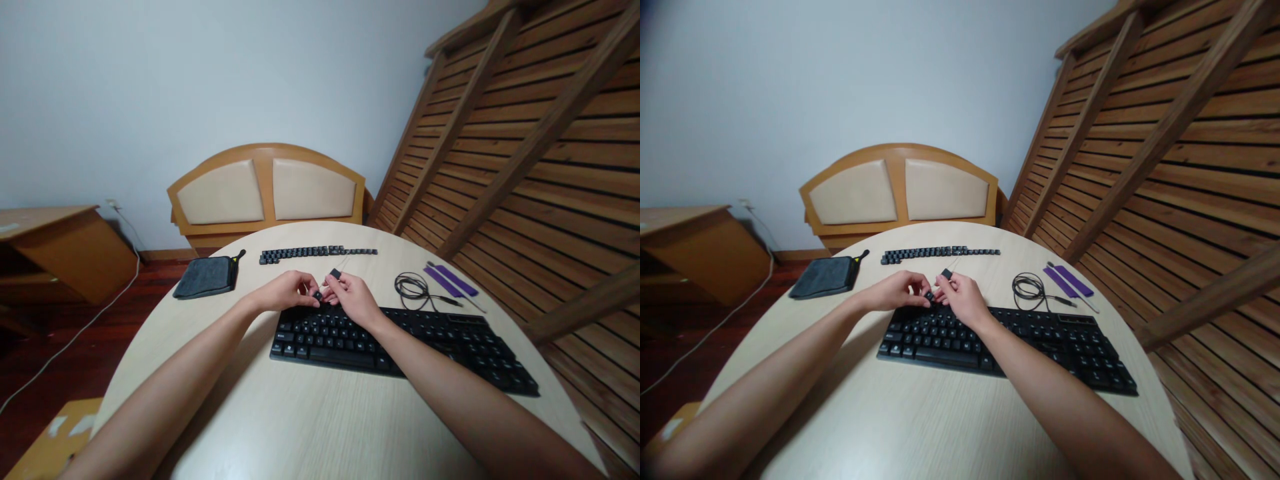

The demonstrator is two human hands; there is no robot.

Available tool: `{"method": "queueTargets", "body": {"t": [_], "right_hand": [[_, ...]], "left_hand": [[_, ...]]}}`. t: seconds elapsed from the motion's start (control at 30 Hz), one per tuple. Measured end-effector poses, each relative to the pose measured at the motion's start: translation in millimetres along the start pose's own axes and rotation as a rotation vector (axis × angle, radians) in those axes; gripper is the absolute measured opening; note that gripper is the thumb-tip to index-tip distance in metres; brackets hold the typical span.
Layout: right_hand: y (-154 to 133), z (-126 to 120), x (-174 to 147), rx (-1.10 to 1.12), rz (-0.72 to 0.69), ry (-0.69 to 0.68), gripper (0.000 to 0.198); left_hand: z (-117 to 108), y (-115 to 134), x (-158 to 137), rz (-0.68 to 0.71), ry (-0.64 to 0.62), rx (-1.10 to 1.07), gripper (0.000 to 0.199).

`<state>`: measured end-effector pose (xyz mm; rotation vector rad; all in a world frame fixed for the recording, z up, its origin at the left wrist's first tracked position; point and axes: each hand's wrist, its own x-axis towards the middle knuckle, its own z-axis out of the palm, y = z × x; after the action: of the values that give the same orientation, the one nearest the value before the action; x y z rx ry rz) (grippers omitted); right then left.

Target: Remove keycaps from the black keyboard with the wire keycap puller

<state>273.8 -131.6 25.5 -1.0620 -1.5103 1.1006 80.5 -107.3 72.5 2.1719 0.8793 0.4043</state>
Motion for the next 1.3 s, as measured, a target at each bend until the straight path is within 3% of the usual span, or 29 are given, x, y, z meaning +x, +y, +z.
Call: {"method": "queueTargets", "body": {"t": [0.2, 0.57, 0.93, 1.17, 1.3], "right_hand": [[-2, -1, 3, 0.066, 0.038, 0.034, 0.044], [2, -6, 7, 0.136, 0.091, 0.048, 0.041], [-1, -6, 8, 0.173, 0.114, 0.078, 0.032], [1, -3, 11, 0.166, 0.192, 0.149, 0.023], [5, -3, 12, 0.175, 0.190, 0.137, 0.024]], "left_hand": [[5, -4, 3, 0.080, 0.123, 0.038, 0.031], [7, -5, 4, 0.195, 0.146, 0.264, 0.019], [10, -1, 4, 0.326, 0.228, 0.276, 0.015], [-5, -18, 6, 0.235, 0.430, 0.263, 0.019], [-15, -41, 9, 0.018, 0.538, 0.396, 0.021]]}}
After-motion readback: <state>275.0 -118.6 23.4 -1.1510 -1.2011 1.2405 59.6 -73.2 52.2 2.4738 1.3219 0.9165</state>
